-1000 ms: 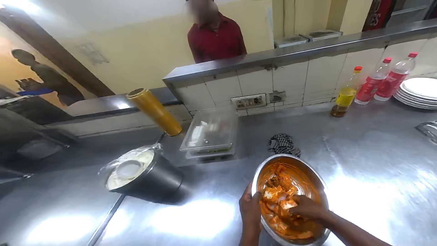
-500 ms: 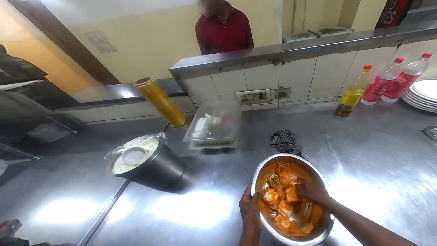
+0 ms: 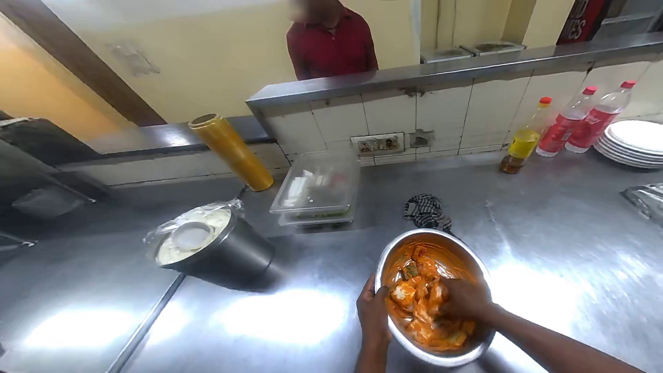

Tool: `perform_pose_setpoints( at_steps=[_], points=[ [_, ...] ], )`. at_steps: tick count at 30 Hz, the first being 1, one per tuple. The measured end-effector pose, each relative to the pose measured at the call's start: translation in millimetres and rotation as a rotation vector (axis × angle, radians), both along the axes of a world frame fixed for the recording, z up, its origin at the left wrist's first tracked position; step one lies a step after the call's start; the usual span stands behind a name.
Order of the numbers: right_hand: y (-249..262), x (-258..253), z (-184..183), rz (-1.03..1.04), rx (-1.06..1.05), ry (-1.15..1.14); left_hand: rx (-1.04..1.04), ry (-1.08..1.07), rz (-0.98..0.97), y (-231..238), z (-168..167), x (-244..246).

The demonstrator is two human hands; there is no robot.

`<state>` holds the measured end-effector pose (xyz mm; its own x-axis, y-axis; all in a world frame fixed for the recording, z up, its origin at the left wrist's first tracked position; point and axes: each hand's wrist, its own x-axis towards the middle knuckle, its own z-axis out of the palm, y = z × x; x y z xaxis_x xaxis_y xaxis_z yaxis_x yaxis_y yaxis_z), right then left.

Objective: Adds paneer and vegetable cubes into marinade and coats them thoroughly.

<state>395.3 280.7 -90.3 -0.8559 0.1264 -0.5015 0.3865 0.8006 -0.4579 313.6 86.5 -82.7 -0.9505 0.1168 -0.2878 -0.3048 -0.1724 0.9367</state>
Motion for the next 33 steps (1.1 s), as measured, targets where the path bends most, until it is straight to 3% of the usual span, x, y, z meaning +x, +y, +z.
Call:
perform_pose_setpoints(
  at_steps=[3,7,12,17,22,24,30,33],
  points=[
    [4,-7,2,-0.130,-0.079,-0.007,0.013,-0.006,0.010,0,-2,2],
    [-11,-5,5,-0.055,-0.123,0.011,0.015,0.004,-0.005,-1,-1,2],
    [8,-3,6,0.016,-0.169,-0.115,0.026,-0.010,0.012,-2,-4,3],
    [25,-19,7,-0.205,-0.102,-0.001,0.030,-0.009,0.007,-1,-2,1],
    [6,-30,23,-0.310,-0.108,0.183,0.027,-0.016,0.017,0,-1,1],
    [-13,-36,24,-0.223,-0.155,0.236,0.029,-0.007,0.007,1,-2,2],
    [-65,-23,0,0.463,-0.084,0.163,-0.044,0.043,-0.032,4,5,1],
    [-46,-12,2,0.536,-0.069,0.143,0.005,0.026,-0.014,0,1,0]
  ],
)
